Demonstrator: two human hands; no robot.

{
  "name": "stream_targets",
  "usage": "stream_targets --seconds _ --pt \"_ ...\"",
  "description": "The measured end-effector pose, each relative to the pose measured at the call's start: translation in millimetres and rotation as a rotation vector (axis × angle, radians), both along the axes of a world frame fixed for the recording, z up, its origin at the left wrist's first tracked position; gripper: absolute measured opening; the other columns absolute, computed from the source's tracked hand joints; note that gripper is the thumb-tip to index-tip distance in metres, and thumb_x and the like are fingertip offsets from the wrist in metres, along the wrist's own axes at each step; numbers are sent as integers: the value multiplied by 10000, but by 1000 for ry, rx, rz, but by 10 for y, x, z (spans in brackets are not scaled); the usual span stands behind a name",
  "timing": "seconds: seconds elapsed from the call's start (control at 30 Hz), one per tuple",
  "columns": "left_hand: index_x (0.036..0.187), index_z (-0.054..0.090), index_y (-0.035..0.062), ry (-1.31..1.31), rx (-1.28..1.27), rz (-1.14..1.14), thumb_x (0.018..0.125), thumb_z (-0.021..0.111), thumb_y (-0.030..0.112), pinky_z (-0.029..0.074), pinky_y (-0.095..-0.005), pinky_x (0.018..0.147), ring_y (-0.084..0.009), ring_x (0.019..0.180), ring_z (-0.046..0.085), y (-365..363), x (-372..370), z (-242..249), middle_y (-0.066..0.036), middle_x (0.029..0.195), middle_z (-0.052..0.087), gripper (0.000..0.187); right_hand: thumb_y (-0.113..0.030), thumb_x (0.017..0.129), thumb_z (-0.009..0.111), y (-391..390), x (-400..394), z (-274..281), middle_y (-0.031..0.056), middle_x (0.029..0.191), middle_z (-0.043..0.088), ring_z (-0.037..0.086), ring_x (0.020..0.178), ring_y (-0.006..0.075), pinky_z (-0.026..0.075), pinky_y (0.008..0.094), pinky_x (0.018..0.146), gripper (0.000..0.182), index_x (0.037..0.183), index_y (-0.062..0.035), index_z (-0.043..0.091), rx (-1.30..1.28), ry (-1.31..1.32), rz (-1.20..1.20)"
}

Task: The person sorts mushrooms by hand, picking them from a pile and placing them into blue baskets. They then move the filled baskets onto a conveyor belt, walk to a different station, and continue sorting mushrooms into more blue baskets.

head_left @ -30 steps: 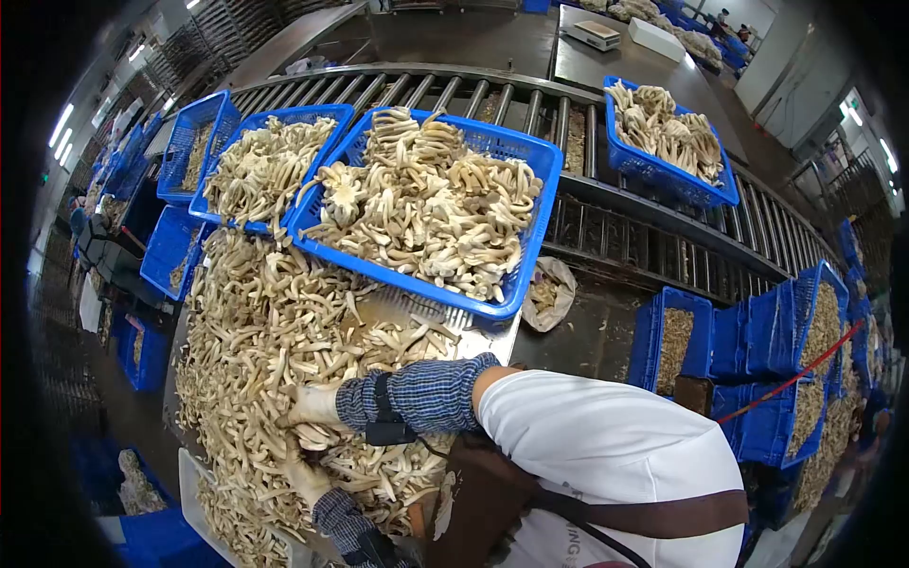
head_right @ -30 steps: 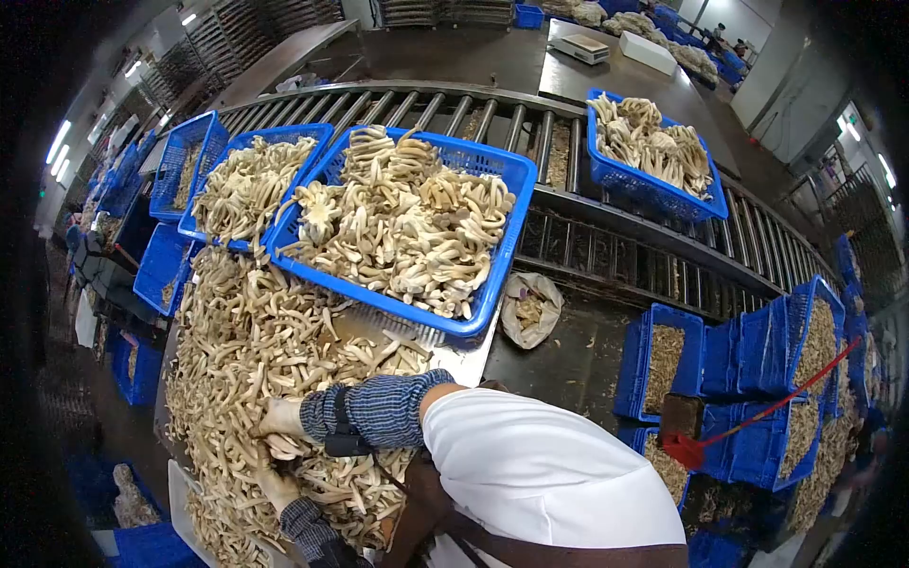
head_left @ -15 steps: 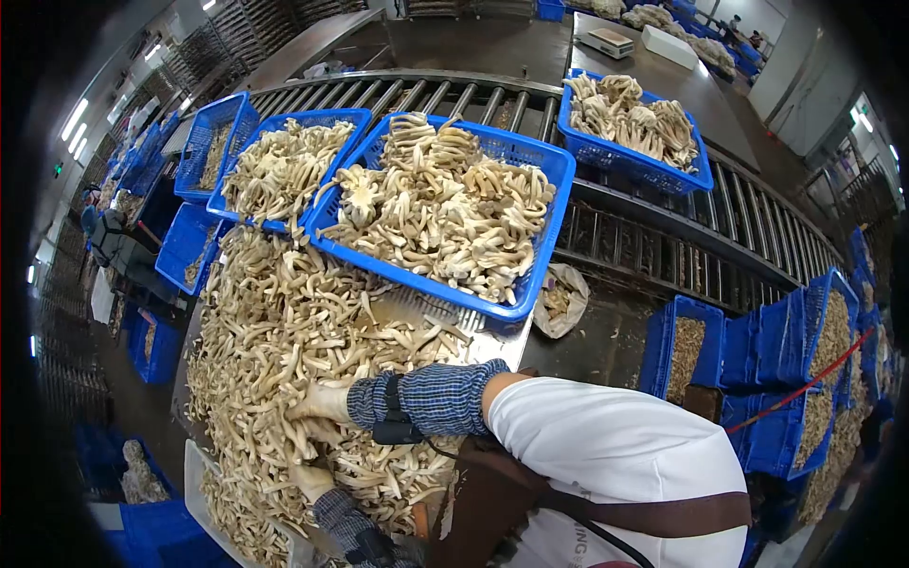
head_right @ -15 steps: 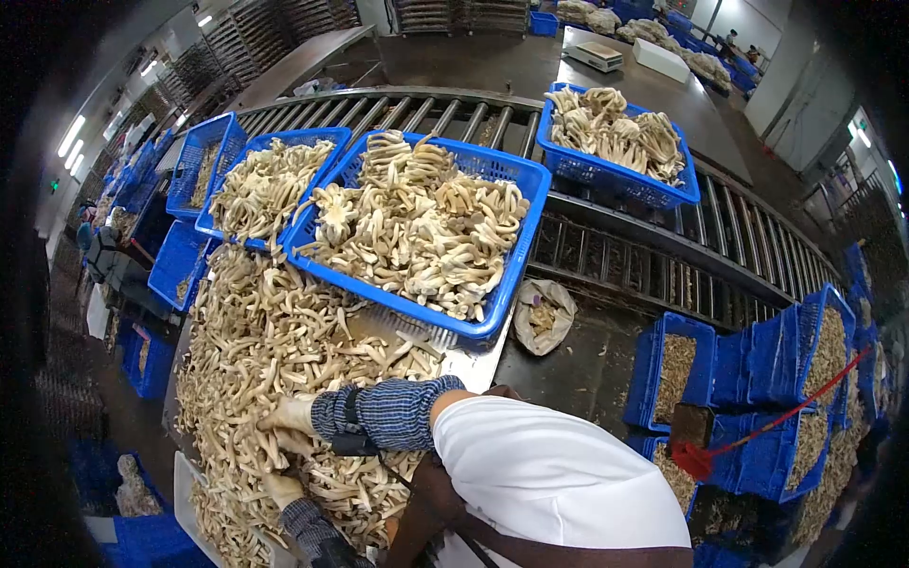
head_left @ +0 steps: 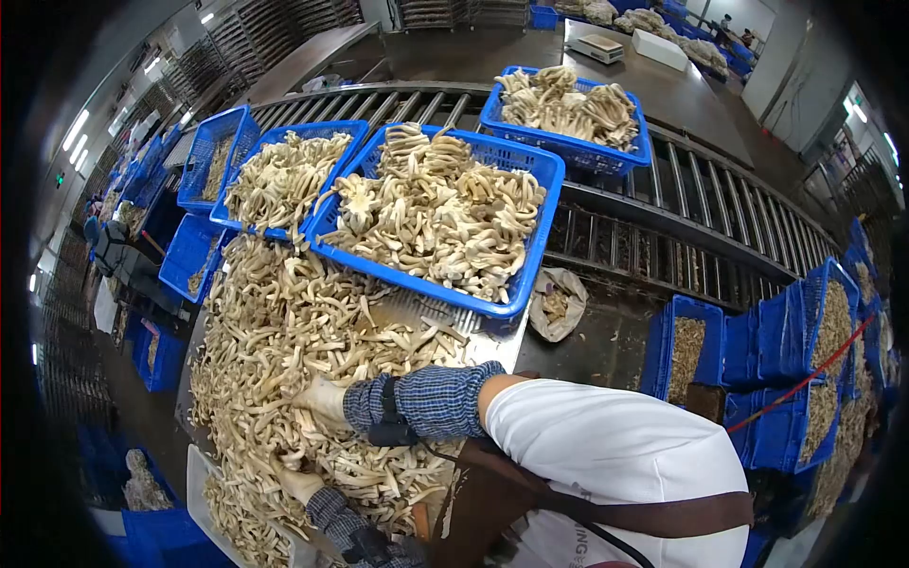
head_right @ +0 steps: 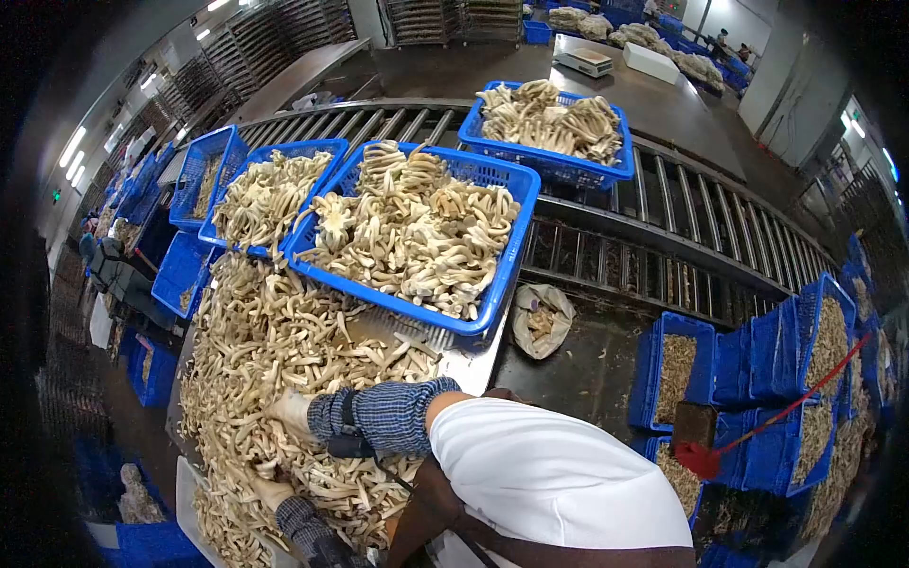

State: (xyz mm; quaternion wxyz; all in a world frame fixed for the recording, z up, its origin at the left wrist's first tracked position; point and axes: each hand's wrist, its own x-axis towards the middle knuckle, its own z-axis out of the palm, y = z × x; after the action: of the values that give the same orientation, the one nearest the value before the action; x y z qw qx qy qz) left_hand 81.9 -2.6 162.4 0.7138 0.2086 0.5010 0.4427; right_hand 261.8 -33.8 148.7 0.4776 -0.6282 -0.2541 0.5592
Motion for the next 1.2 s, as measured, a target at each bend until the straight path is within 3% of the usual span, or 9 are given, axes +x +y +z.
stream_targets --seconds 0.1,0.33,0.4,0.53,0.7,0.77,1.0,1.1,1.2 --pt "1418 427 25 434 381 -322 979 503 316 453 -410 974 -231 1164 520 -177 136 -97 -141 1300 525 532 -247 790 765 -157 122 138 90 1064 623 581 914 230 451 350 812 642 1374 -180 508 146 293 69" --pt "1242 579 -16 1187 893 -583 832 613 -10 535 -352 778 -259 887 633 10 -57 -303 -182 1089 645 411 -301 889 685 -419 481 802 50 1373 494 576 1021 106 453 434 894 672 1446 -107 364 -56 -1391 901" --pt "1237 601 -33 1427 1011 -523 788 572 -69 523 -345 735 -250 777 651 19 -49 -264 -175 880 686 452 -464 872 667 121 532 -300 244 1342 485 573 1086 150 468 424 880 857 1461 32 290 94 117 267" --pt "1210 601 -43 1393 939 -525 774 524 -89 522 -340 807 -268 855 662 -231 376 114 -199 965 687 446 -504 883 630 -342 1083 520 317 1398 446 493 1264 378 408 386 1073 865 1421 97 316 108 -328 359" --pt "1187 587 -33 1129 882 -651 934 455 -17 488 -257 635 -150 752 585 -144 408 -66 -125 925 643 285 -322 895 613 -678 3471 265 256 1229 609 622 1092 348 502 407 934 484 1236 20 581 532 -986 -54" --pt "1171 585 -57 481 42 -142 940 543 151 521 -322 595 -234 749 621 -135 556 -159 -156 937 639 314 -357 915 596 -982 4687 183 247 1099 654 655 1000 327 527 406 868 455 1187 7 607 317 -946 -533" --pt "810 514 9 900 -183 -75 835 575 12 423 -305 522 -175 645 520 -271 710 -275 -28 767 522 66 -395 816 565 -2132 7716 -408 225 1113 673 676 978 365 538 424 865 512 1158 -27 663 -430 -1420 -296" --pt "814 534 -1 1478 486 -721 817 610 6 509 -301 550 -180 642 528 -358 932 -163 -68 805 531 76 -345 812 575 -2178 7826 -631 179 986 709 699 889 330 549 443 805 380 1002 -43 708 -360 -1583 -156" --pt "782 514 20 527 31 31 881 508 -9 531 -340 733 -208 739 528 28 988 -391 -76 784 494 104 -224 779 569 -1982 7842 -733 121 778 723 706 690 276 546 448 656 204 786 -91 724 -348 -1625 -98"
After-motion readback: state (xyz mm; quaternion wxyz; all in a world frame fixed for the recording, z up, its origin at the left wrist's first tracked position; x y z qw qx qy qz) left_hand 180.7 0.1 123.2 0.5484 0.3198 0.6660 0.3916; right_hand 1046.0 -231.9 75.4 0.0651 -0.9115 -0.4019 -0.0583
